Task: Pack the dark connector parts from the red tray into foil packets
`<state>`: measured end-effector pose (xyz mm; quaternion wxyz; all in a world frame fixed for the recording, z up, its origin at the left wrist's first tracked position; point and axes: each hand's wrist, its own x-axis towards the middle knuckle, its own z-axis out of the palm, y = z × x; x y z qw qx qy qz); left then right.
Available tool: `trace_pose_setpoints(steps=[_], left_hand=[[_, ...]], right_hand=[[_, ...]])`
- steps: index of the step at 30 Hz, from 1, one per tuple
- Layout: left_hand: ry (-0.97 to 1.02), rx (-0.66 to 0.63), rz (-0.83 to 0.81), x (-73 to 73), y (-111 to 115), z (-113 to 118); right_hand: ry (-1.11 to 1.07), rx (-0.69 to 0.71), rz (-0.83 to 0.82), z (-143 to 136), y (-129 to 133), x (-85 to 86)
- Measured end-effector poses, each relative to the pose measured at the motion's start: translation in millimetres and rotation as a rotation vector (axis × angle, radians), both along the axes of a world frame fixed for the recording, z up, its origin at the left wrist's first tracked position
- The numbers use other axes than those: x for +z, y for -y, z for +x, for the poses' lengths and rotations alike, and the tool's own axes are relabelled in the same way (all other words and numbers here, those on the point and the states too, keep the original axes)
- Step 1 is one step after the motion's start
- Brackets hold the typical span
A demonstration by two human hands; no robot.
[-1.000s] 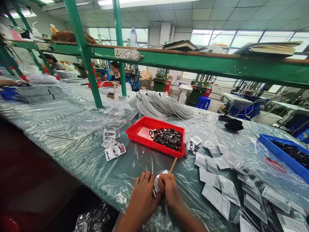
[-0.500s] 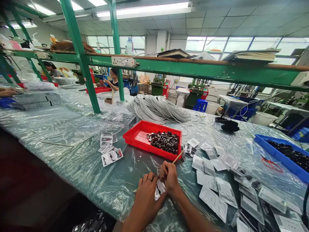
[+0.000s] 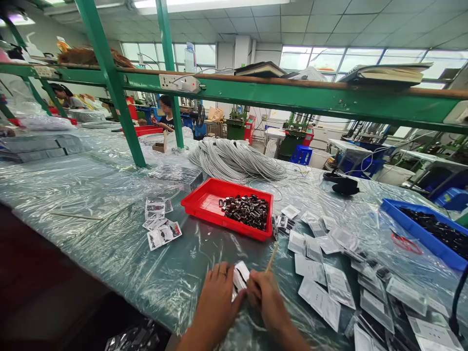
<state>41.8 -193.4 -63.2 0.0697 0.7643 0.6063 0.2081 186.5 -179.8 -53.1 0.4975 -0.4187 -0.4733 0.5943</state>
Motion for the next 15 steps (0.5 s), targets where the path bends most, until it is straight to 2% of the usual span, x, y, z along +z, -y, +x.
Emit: trace_pose_setpoints(steps=[3, 5, 8, 10, 11, 15], left_hand=[[0.084, 0.014, -0.026, -1.3, -1.1, -6.3], [0.187, -0.021, -0.044, -3.9, -2.2, -11.6], [0.388, -0.067, -0.098, -6.5, -6.4, -18.8], [0.53, -0.12, -0.138, -2.6, -12.5, -22.6], [0.595, -0.16, -0.169, 1.7, -17.0, -24.3], [0.894, -0.265, -0.27, 28.4, -46.3, -34.1]], right_hand=[[0.153, -0.036, -0.048, 34.9, 1.6, 11.5], [0.479, -0.09, 0.012, 60.2, -2.7, 15.6], [0.938, -0.242, 0.214, 78.5, -6.9, 15.9], [1.032, -0.326, 0.363, 69.0, -8.9, 17.9], [1.017, -0.301, 0.413, 58.7, -11.4, 21.0], [0.823, 0.089, 0.408, 9.3, -42.7, 47.3]])
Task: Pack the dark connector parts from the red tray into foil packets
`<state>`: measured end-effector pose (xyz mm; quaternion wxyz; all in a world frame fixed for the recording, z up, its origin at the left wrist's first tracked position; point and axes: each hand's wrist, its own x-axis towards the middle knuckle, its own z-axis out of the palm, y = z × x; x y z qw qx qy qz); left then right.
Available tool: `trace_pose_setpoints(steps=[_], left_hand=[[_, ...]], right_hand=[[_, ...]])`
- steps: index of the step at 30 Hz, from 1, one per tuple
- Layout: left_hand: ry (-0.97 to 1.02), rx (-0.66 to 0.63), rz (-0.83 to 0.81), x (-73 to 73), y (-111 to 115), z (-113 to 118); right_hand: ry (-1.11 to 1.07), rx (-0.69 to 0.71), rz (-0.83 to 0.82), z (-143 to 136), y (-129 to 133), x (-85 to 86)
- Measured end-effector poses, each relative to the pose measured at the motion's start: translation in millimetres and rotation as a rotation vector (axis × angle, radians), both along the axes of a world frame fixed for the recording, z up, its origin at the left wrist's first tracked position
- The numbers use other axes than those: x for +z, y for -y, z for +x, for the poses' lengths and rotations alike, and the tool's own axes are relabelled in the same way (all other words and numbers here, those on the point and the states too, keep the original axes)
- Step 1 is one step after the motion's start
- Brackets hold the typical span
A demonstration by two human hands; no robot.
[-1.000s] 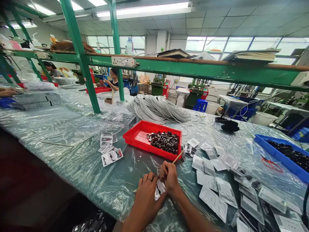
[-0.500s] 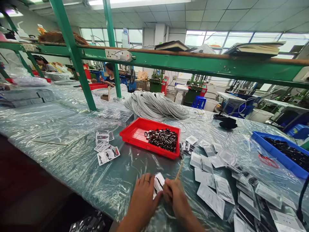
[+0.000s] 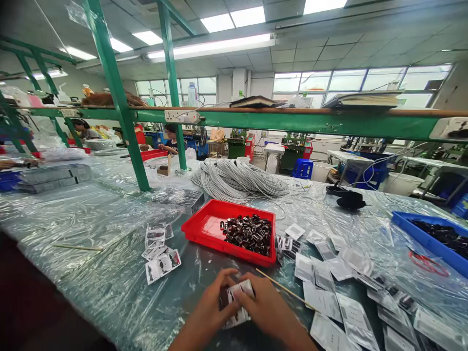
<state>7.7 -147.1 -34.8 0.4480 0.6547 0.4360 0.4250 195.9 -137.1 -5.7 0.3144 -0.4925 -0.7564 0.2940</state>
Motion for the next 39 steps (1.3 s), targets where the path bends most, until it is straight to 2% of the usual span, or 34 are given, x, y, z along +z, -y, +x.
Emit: trace_pose_setpoints(steps=[2, 6, 10, 12, 14, 16, 18, 20, 23, 26, 29, 31, 34, 37, 39], left_hand=[[0.174, 0.026, -0.036, 12.6, -19.8, -8.8], [0.338, -0.046, -0.109, 28.1, -59.2, -29.1], [0.364, -0.056, -0.041, 35.0, -94.2, -37.7], [0.373, -0.07, -0.018, 35.6, -111.8, -35.2], [0.39, -0.093, -0.011, 34.0, -129.1, -28.7], [0.402, -0.096, -0.019, 30.4, -143.4, -19.9], [0.404, -0.059, -0.036, 26.5, -152.1, -11.7], [0.385, -0.009, -0.044, 23.9, -154.4, -7.0], [0.365, 0.003, -0.03, 23.7, -150.3, -8.2], [0.363, -0.051, -0.031, 24.1, -144.6, -14.3], [0.352, -0.057, -0.013, 22.9, -140.8, -17.7], [0.326, -0.045, 0.007, 22.6, -138.6, -17.2], [0.227, -0.039, 0.047, 24.1, -135.6, -14.5], [0.123, 0.005, 0.089, 25.2, -134.6, -12.8], [0.078, 0.078, 0.101, 24.8, -135.8, -13.8]], right_hand=[[-0.123, 0.02, -0.033, -15.6, -27.0, 14.8], [-0.345, -0.094, 0.013, -30.3, -79.4, 29.6], [-0.388, -0.105, 0.048, -42.7, -115.0, 21.7], [-0.38, -0.156, 0.073, -46.6, -128.9, 13.3], [-0.327, -0.276, 0.213, -47.0, -139.7, 5.0], [-0.216, -0.379, 0.445, -44.6, -145.6, -1.3], [-0.093, -0.384, 0.619, -41.5, -146.2, -4.3], [-0.023, -0.322, 0.656, -40.2, -143.3, -3.6], [0.005, -0.181, 0.591, -42.9, -137.8, 1.6], [-0.059, -0.043, 0.461, -47.7, -134.8, 6.5], [-0.136, 0.038, 0.288, -48.0, -134.6, 8.3], [-0.138, 0.018, 0.221, -45.1, -135.3, 8.4], [-0.094, -0.025, 0.217, -40.5, -135.5, 9.8], [-0.057, -0.036, 0.292, -38.8, -135.0, 14.7], [-0.039, -0.14, 0.374, -36.4, -135.8, 18.3]])
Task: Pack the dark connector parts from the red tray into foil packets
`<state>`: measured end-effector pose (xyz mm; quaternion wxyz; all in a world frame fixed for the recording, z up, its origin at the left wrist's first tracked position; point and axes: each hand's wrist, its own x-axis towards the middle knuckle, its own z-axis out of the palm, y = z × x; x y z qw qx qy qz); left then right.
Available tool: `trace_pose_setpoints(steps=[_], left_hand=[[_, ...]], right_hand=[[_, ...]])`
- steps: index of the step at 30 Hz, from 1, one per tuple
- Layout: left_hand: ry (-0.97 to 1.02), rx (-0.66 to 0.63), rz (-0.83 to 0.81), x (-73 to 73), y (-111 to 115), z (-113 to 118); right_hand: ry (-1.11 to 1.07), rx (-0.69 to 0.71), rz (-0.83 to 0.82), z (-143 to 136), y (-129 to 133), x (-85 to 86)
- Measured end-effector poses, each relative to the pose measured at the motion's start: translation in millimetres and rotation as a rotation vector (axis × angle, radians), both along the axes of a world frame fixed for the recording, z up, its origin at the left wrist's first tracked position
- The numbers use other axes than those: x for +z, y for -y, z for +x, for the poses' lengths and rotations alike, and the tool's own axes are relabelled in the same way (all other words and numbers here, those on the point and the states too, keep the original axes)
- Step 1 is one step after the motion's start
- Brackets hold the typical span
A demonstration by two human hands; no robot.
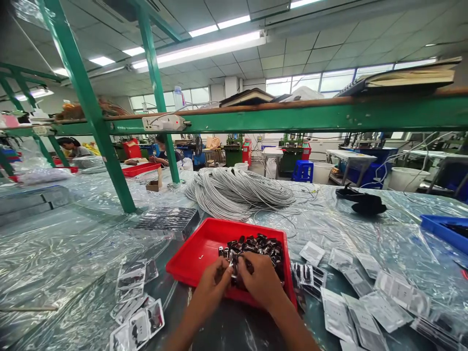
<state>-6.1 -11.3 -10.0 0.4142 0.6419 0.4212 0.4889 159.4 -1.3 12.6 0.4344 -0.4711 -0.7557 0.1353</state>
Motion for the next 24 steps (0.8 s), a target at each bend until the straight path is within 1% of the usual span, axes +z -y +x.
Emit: trace_pose_setpoints(steps=[2, 4, 6, 7, 8, 9, 11, 12, 13, 14, 16, 19, 22, 24], left_hand=[[-0.011, 0.096, 0.005, -0.8, -2.1, -3.3], [0.02, 0.149, 0.003, -1.2, -4.2, -7.7], [0.094, 0.124, -0.028, -0.7, -5.2, -11.5], [0.136, 0.087, -0.052, -0.2, -5.4, -12.8], [0.178, 0.04, -0.081, 0.3, -5.3, -13.7], [0.218, -0.006, -0.108, 0.7, -5.1, -14.2], [0.276, -0.085, -0.151, 1.6, -4.5, -14.5], [0.285, -0.12, -0.17, 2.0, -4.1, -14.5], [0.278, -0.149, -0.186, 2.4, -3.6, -14.7], [0.26, -0.174, -0.197, 2.8, -3.1, -14.9], [0.214, -0.219, -0.207, 3.4, -2.0, -15.6], [0.194, -0.224, -0.172, 2.9, 0.1, -16.1], [0.237, -0.214, -0.138, 0.6, 2.9, -15.4], [0.308, -0.229, -0.132, -1.8, 4.8, -14.3]], right_hand=[[-0.021, -0.132, 0.029, 5.2, -2.6, 2.4], [-0.024, -0.218, -0.009, 11.7, -6.2, 3.2], [-0.012, -0.265, -0.047, 15.7, -8.9, 3.0], [-0.015, -0.26, -0.066, 15.9, -9.2, 3.0], [-0.031, -0.22, -0.099, 14.7, -8.6, 3.4], [-0.06, -0.14, -0.151, 12.3, -7.2, 4.2], [-0.137, 0.065, -0.289, 5.4, -2.7, 7.2], [-0.177, 0.138, -0.339, 1.7, -0.1, 9.2], [-0.212, 0.176, -0.362, -1.7, 2.2, 11.3], [-0.237, 0.18, -0.358, -4.3, 4.3, 13.3], [-0.258, 0.131, -0.316, -7.2, 7.0, 16.5], [-0.257, 0.094, -0.279, -6.5, 8.2, 18.5], [-0.307, 0.145, -0.294, -6.0, 7.2, 15.2], [-0.412, 0.213, -0.355, -9.4, 5.8, 8.8]])
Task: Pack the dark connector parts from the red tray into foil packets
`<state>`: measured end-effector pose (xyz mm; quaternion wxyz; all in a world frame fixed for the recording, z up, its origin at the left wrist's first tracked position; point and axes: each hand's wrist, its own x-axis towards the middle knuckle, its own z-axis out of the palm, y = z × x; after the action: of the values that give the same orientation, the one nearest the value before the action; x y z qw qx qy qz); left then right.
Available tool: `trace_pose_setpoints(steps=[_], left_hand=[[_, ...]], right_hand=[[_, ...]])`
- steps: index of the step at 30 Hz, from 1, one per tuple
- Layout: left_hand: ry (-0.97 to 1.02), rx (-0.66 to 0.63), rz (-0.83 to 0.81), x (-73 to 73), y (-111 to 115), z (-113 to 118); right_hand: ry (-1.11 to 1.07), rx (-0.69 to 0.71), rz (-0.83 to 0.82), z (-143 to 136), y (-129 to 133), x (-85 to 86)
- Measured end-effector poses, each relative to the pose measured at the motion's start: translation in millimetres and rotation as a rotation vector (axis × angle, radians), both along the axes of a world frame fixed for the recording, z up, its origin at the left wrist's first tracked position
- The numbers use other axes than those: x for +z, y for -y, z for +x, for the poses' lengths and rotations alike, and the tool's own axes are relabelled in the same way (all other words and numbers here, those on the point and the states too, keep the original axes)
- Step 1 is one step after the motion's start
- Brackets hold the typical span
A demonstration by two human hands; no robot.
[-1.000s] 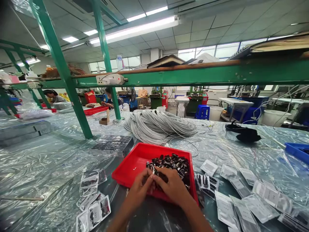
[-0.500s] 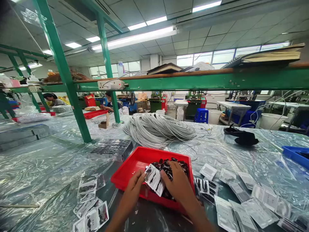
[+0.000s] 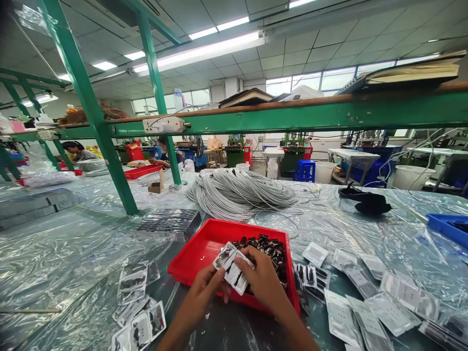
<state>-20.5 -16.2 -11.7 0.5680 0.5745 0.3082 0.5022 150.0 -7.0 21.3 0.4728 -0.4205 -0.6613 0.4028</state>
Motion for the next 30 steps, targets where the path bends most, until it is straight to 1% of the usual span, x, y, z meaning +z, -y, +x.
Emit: trace_pose_setpoints(steps=[3, 5, 6, 7, 9, 10, 11, 12, 14, 16, 18, 21, 24, 30], left_hand=[[0.088, 0.007, -0.023, -3.7, 1.4, 1.9], [0.089, 0.043, -0.037, -5.5, 0.8, 3.2], [0.071, 0.074, -0.04, -6.0, 0.2, 3.9], [0.043, 0.106, -0.039, -6.2, -0.5, 4.6], [-0.017, 0.17, -0.025, -5.8, -1.7, 5.9], [-0.036, 0.194, -0.014, -5.3, -2.0, 6.2], [-0.048, 0.212, -0.001, -4.8, -2.0, 6.1], [-0.054, 0.23, 0.011, -4.1, -1.6, 5.5], [-0.07, 0.247, 0.025, -3.2, -0.2, 2.9], [-0.11, 0.227, 0.029, -3.0, 1.7, -0.7], [-0.145, 0.223, 0.03, -3.3, 3.5, -3.6], [-0.197, 0.253, 0.041, -3.1, 5.0, -4.8], [-0.291, 0.249, 0.102, -1.4, 5.5, -1.7], [-0.537, 0.327, 0.293, -1.0, 5.1, 8.7]], right_hand=[[-0.203, 0.069, -0.125, -10.6, -2.5, -13.1], [-0.224, 0.07, -0.15, -17.0, -3.1, -19.3], [-0.181, 0.029, -0.115, -18.9, -2.8, -20.7], [-0.112, -0.045, -0.042, -19.8, -2.0, -20.7], [0.058, -0.222, 0.167, -18.9, 0.7, -17.9], [0.137, -0.275, 0.261, -17.7, 2.4, -15.5], [0.201, -0.28, 0.322, -16.2, 3.8, -13.0], [0.248, -0.239, 0.343, -14.5, 5.0, -10.6], [0.303, -0.12, 0.319, -11.0, 5.7, -6.3], [0.317, -0.06, 0.288, -6.8, 4.8, -2.6], [0.324, -0.042, 0.267, -1.7, 3.3, 0.8], [0.349, -0.014, 0.267, 5.8, 2.4, 5.0], [0.381, -0.01, 0.275, 8.4, 2.6, 5.7], [0.327, -0.004, 0.076, 5.6, 2.2, 6.5]])
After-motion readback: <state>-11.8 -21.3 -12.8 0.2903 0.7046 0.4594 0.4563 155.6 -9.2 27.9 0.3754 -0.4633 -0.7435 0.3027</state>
